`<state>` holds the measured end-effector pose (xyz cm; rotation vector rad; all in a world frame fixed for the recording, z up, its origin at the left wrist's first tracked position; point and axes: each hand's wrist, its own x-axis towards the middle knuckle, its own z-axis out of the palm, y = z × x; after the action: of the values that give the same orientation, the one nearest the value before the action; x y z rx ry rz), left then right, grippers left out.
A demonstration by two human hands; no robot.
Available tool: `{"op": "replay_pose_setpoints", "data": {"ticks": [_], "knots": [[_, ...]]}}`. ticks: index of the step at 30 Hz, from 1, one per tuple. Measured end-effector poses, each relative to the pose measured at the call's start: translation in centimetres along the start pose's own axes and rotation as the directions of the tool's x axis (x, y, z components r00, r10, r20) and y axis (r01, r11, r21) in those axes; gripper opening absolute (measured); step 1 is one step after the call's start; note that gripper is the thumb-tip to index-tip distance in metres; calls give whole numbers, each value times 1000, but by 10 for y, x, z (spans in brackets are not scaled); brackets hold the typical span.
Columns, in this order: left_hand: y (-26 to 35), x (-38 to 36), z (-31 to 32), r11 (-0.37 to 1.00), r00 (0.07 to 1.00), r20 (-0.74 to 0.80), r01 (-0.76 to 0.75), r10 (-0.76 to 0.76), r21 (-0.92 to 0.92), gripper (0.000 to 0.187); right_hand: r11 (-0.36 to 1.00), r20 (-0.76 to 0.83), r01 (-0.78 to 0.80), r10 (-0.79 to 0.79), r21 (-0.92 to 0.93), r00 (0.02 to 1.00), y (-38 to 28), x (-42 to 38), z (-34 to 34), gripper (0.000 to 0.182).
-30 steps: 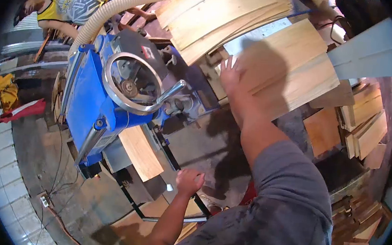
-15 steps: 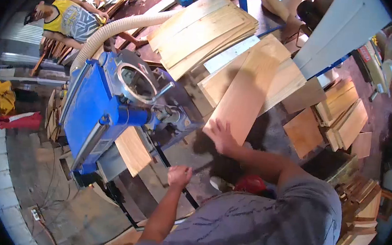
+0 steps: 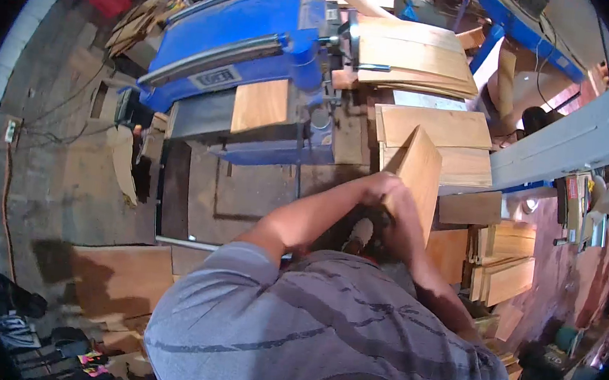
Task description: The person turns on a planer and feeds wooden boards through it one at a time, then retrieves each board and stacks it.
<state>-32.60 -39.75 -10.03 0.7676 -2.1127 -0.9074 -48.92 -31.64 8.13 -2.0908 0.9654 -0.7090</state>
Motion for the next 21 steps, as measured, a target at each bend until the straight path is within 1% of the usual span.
{"op": "replay_pose_setpoints", "data": {"ticks": [1,2,3,4,5,6,7,8,9,10,11,12,13,14,15,16,17,18,19,20,21], "knots": [[27,2,-6,1000,1000,-11,-8,8,-3,31,1000,5,3,-3,-12,1000,-7,-14,3,68],[80,21,-24,821,911,110,407,-398,-402,29,985,-94,-120,109,-121,990,-16,-33,6,69],[134,35,-40,348,672,385,690,-632,-635,27,943,-213,-254,208,-217,955,-25,-51,8,69],[164,41,-56,417,683,440,716,-583,-560,34,939,-276,-242,172,-246,946,-35,-63,0,68],[176,38,-53,485,752,369,643,-546,-593,36,932,-341,-238,137,-273,930,-45,-77,-10,68],[188,33,-48,543,811,302,566,-501,-621,39,944,-467,-322,251,-77,848,-43,-95,-21,51],[212,9,-39,671,901,147,404,-407,-622,42,700,-485,-378,701,605,523,-91,-115,-43,33],[222,-3,-44,779,950,-48,223,-308,-587,46,678,-540,-268,719,685,437,-91,-137,-48,21],[206,-25,-42,948,944,-188,227,-270,-222,52,684,-567,-163,695,711,443,-97,-160,-48,29],[188,-50,-34,982,886,-430,122,-173,-144,55,579,-497,-195,795,791,347,-106,-186,-44,40],[192,-80,-39,947,787,-526,274,-321,-167,58,564,-510,-104,800,819,316,-111,-206,-32,44],[187,-110,-49,935,759,-547,269,-354,-232,63,545,-520,-9,803,838,291,-113,-225,-17,48],[164,-143,-35,902,643,-633,303,-431,-307,69,436,-430,76,817,896,384,-120,-242,-8,50],[178,-167,-42,709,528,-489,381,-694,-593,74,401,-408,105,826,910,388,-112,-260,3,50],[219,-181,-70,316,560,-109,287,-821,-904,83,359,-373,115,830,926,414,-111,-270,18,50],[208,-199,-69,25,653,50,106,-755,-994,84,312,-332,120,832,942,444,-118,-272,29,50],[198,-211,-66,-45,769,40,15,-638,-999,83,289,-299,90,852,953,430,-123,-270,44,50],[207,-217,-75,-120,864,5,-65,-504,-991,81,253,-255,63,862,965,438,-117,-270,63,50],[233,-215,-87,-19,837,-115,-148,-536,-989,72,217,-192,-3,868,976,458,-120,-265,82,49],[217,-221,-85,50,730,-151,-159,-666,-986,66,189,-131,-59,843,980,521,-123,-258,103,46],[189,-234,-86,29,674,-125,-151,-728,-988,64,179,-83,-119,826,977,558,-130,-247,124,44]]}}
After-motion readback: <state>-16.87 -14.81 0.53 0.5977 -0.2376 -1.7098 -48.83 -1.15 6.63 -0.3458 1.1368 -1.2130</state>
